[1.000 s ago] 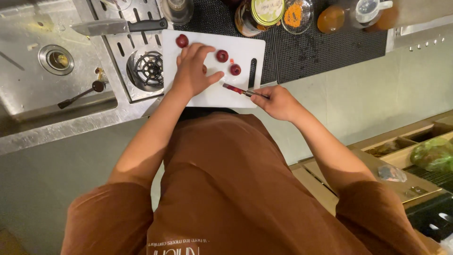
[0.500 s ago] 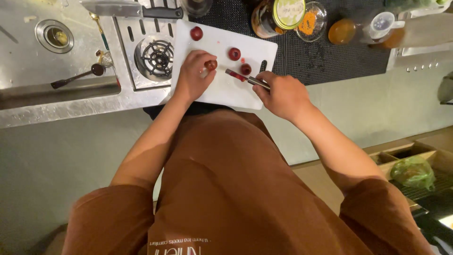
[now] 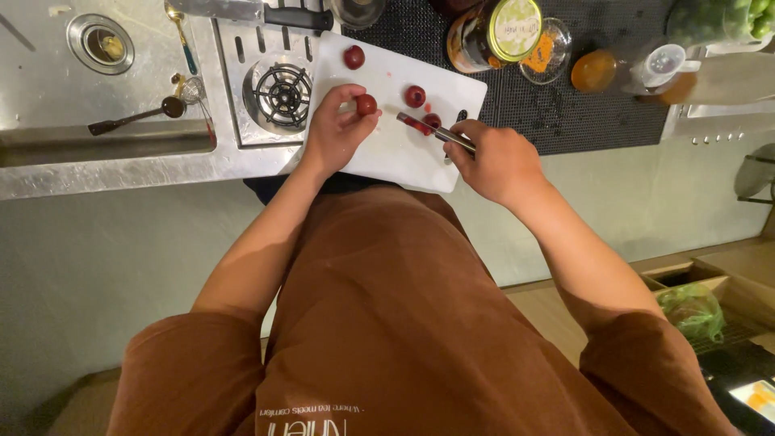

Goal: The person shakes a jar of cherries and tips several onto a cutting board, then pits each cherry with a small pitting tool. They move to the sink and continue pitting and trimming cherries with a knife over the basin, letting pits and trimmings fall into the sink.

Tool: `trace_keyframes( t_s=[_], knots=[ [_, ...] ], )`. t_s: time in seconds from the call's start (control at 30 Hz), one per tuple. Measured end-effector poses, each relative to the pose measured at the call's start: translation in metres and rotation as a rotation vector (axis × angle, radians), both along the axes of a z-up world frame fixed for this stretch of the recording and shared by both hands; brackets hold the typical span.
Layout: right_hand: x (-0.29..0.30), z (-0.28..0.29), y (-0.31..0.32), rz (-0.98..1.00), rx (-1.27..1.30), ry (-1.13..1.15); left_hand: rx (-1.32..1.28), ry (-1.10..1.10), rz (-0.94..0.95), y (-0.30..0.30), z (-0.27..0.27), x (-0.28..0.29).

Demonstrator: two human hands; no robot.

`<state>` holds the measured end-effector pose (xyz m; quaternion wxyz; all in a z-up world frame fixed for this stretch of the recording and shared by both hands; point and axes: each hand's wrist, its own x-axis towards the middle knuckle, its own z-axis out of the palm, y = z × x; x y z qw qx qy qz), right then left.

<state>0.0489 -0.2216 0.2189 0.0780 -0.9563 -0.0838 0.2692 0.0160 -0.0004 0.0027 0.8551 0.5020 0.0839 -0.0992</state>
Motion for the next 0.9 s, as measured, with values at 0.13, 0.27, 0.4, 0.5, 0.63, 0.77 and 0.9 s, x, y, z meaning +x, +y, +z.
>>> trace_keyframes(
  t_s=[0.13, 0.27, 0.4, 0.5, 0.63, 0.77, 0.9],
  knots=[
    [0.001, 0.004, 0.003, -0.019, -0.027, 0.032, 0.341, -0.160, -0.058, 0.009, 0.014, 0.001],
    [0.002, 0.003, 0.006, 0.009, -0.008, 0.015, 0.501, -0.327, -0.049, 0.015, 0.026, 0.003],
    [0.004, 0.004, 0.015, 0.114, -0.001, -0.066, 0.659, -0.501, -0.034, 0.015, 0.019, 0.002],
    [0.006, 0.005, 0.022, 0.156, -0.024, -0.096, 0.744, -0.427, -0.078, 0.014, 0.020, 0.004],
    [0.010, 0.007, 0.027, 0.201, -0.050, -0.133, 0.602, -0.454, 0.009, 0.011, 0.008, 0.005],
    [0.013, 0.011, 0.031, 0.181, -0.094, -0.090, 0.517, -0.422, 0.011, 0.014, 0.016, 0.005],
    [0.015, 0.009, 0.032, 0.183, -0.113, -0.085, 0.676, -0.513, -0.044, 0.016, 0.008, 0.005]
  ],
)
